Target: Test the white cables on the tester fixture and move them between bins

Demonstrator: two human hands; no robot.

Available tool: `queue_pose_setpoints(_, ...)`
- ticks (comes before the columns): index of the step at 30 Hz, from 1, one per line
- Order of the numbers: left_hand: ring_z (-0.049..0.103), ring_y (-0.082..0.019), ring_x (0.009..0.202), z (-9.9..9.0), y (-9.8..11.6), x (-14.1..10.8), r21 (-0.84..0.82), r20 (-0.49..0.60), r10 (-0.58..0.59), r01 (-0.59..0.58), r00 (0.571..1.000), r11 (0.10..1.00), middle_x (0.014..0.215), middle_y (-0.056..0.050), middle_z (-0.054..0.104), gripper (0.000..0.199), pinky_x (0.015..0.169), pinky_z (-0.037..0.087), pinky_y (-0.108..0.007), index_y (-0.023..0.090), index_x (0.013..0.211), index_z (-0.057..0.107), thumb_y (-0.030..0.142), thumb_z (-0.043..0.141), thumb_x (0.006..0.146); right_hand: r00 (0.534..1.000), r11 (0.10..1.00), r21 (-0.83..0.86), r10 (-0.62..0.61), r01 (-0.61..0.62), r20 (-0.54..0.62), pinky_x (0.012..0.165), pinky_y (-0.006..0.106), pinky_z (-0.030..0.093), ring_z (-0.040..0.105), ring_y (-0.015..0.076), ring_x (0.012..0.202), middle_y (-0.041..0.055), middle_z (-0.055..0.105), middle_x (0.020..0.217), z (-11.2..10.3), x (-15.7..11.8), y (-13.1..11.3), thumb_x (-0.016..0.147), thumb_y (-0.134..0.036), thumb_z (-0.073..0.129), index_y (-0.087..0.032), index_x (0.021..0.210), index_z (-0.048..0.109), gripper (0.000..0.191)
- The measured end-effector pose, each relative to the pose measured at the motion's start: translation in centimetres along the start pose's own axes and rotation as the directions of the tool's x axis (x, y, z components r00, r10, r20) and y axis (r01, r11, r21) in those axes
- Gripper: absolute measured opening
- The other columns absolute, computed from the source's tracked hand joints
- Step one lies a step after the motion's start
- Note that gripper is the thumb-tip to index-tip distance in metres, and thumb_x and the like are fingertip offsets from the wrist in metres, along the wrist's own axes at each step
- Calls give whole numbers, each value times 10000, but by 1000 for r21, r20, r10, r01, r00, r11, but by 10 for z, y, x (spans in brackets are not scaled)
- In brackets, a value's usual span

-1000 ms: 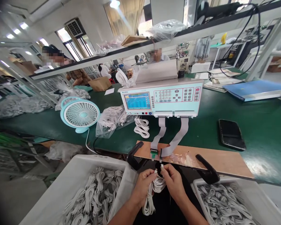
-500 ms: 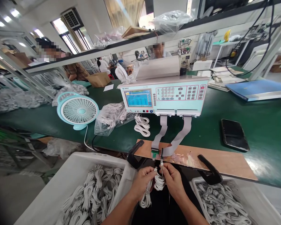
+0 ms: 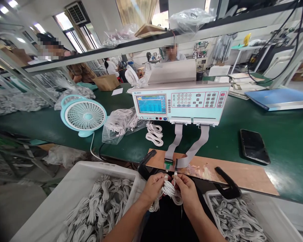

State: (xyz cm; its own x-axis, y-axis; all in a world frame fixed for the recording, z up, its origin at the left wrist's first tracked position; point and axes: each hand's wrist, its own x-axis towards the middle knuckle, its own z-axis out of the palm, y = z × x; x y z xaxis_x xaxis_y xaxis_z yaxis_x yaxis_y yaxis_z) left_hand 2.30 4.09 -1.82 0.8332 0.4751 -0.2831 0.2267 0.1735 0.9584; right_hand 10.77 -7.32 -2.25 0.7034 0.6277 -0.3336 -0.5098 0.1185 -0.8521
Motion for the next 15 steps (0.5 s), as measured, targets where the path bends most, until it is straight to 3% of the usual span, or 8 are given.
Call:
queue_pose_setpoints(9,352,-62,466,14,-8,3,-191,-200,81,-119,977,974,528,37,419,287,441,268,-186,133,571,545,359,617,733,1000,996,-85,-25,26,8,552,210,368,433,111,554,-18,542,570,-3,-1,-4,662,-461,765,-161,658,646,323)
queue_pose_setpoints(15,430,-96,525,29,-6,1,-399,-253,-40,-67,967,914,597,-10,535,334,493,327,-207,114,734,662,437,708,660,999,997,-70,15,-11,46,611,239,429,505,148,610,-14,593,626,-3,-1,-3,694,-473,731,-191,769,678,296)
